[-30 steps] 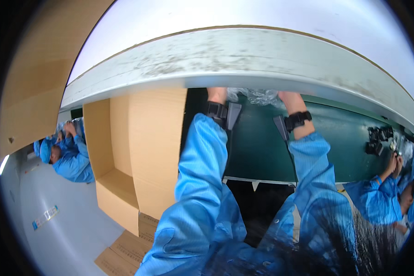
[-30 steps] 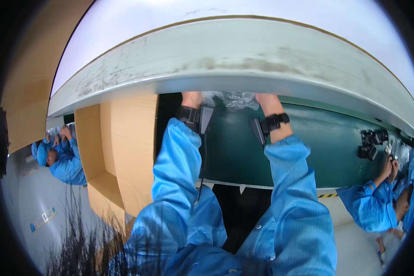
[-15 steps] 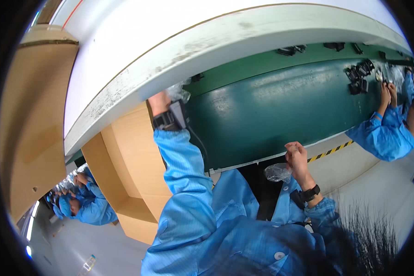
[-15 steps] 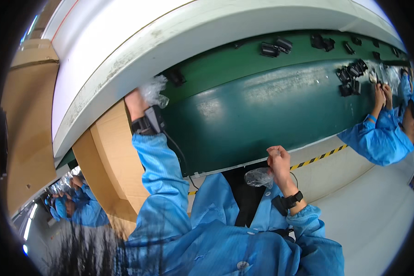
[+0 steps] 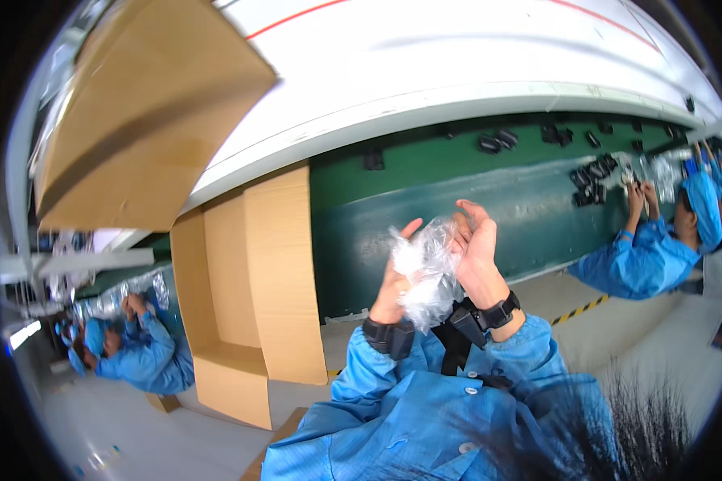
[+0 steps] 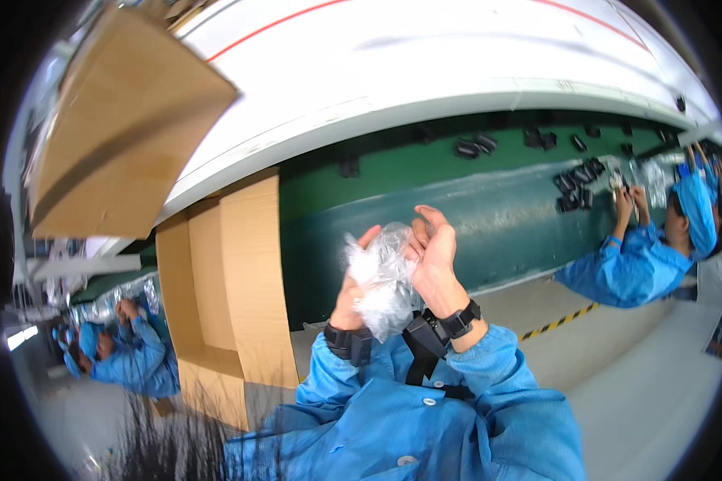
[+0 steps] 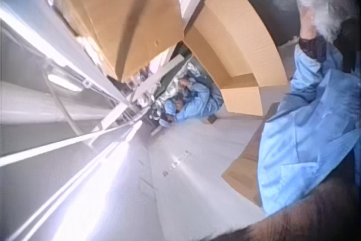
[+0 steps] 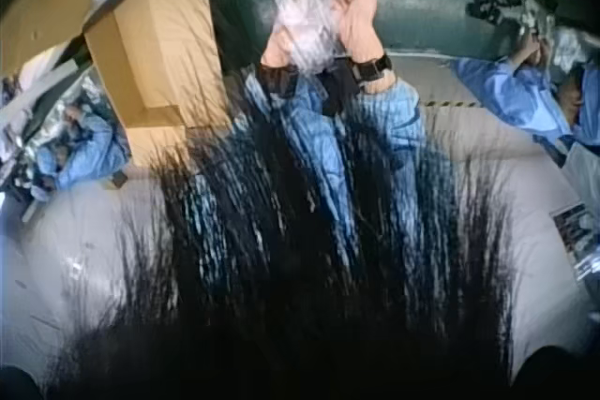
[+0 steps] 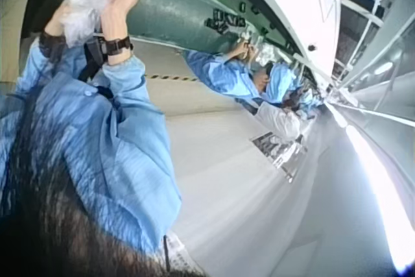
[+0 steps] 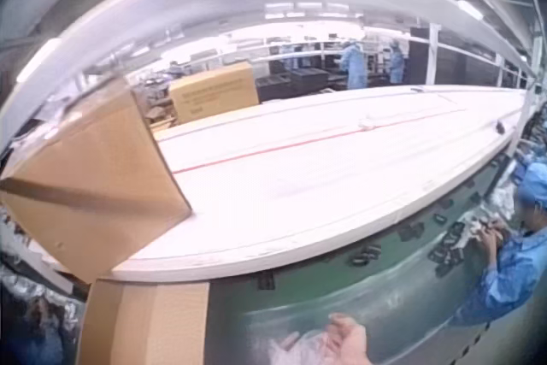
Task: Packing or sorting small electronic/plastic components into plastic bags and placing them into a cardboard box on an assembly line.
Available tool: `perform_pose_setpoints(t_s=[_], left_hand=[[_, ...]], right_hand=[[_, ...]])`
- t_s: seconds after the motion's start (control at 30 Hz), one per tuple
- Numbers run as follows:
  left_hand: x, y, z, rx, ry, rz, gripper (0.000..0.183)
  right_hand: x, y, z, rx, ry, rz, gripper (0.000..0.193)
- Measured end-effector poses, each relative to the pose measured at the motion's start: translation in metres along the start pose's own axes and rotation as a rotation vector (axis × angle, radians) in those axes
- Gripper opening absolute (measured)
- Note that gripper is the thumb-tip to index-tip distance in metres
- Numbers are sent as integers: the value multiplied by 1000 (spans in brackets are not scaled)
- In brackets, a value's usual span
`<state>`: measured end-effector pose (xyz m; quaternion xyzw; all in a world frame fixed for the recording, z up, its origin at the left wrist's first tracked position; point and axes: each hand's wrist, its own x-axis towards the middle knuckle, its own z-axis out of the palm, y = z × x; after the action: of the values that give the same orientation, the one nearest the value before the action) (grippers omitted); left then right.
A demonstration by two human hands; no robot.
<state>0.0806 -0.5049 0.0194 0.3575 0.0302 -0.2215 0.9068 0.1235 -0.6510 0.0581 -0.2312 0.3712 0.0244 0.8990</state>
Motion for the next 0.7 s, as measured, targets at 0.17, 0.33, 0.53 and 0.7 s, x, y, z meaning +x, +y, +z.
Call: perform_pose_setpoints(t_s=[0.17,0.33,0.53,0.7], left_hand=[[-29,-17,16,-108,-125,66,97],[-63,-66,4,120,61,9,61],[-88,-116,32,575,424,187,11],[-115,-140,85,862,629,524,39]], right_hand=[[-23,27,-1,-160,-38,-49,14],[-47,44,-50,-937,-552,-445,16],[-102,13,-126,-1464,-798,-799,29],[-136,29,-188,-779,-576,-136,38]])
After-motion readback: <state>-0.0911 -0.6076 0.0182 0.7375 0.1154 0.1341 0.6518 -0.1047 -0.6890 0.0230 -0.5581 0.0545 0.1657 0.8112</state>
